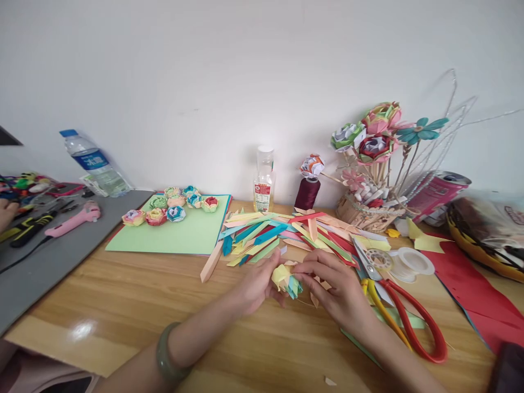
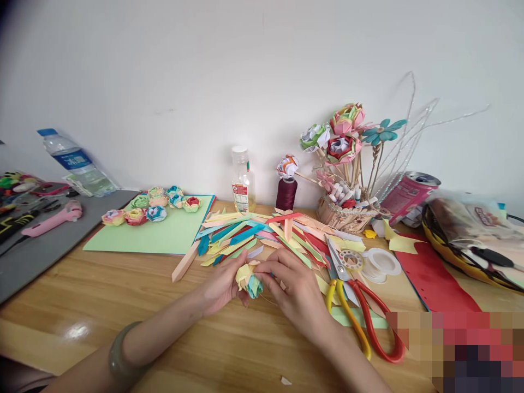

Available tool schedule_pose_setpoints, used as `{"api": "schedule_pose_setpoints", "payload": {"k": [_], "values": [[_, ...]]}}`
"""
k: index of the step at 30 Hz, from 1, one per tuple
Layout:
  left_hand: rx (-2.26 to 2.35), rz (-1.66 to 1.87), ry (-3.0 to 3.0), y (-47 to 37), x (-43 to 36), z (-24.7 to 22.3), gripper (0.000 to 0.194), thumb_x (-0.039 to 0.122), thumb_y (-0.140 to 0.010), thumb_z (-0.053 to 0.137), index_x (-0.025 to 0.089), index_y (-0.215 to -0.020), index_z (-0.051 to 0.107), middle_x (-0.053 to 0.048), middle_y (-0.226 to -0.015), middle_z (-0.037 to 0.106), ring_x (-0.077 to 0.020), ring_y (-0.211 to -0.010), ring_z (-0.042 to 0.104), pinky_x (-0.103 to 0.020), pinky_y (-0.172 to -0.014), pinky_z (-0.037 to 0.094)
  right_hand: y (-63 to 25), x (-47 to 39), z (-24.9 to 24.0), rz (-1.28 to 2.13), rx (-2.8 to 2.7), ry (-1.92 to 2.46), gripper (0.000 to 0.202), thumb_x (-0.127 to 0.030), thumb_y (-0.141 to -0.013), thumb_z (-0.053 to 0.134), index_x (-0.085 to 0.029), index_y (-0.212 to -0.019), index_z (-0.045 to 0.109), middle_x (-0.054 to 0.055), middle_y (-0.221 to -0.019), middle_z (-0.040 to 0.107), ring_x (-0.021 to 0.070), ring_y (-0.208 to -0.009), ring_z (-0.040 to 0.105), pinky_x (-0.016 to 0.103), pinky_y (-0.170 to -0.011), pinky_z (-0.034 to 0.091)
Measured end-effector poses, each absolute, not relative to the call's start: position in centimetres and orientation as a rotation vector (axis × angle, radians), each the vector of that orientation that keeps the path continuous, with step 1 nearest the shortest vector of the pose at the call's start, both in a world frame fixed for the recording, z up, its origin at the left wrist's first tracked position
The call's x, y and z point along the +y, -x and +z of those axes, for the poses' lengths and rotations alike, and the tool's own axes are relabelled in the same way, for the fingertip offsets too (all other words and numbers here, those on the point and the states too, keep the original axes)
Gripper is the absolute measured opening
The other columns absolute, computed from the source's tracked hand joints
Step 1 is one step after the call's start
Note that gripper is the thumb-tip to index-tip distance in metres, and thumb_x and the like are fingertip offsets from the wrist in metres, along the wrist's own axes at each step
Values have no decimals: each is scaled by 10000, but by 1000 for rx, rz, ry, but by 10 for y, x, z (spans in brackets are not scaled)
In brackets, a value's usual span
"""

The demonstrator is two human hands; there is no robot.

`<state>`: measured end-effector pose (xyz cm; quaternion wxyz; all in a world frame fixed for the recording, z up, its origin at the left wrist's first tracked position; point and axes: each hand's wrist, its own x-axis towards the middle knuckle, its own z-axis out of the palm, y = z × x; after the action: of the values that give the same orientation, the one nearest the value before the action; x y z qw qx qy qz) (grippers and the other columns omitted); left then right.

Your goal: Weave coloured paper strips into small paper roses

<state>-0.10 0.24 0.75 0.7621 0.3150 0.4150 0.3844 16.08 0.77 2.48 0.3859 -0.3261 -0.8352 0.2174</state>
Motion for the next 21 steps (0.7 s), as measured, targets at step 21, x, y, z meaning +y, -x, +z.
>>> {"api": "schedule_pose_setpoints", "payload": {"k": [21], "values": [[913, 477, -603, 4, 5, 10, 576, 567, -826, 277, 90, -810, 601, -44, -564, 589, -53, -327, 394, -180, -308, 214, -155, 12, 33, 1720, -1567, 1146, 374, -525, -741, 563, -154, -699, 561, -21, -558, 507, 91, -484, 482, 187, -401, 305]]}}
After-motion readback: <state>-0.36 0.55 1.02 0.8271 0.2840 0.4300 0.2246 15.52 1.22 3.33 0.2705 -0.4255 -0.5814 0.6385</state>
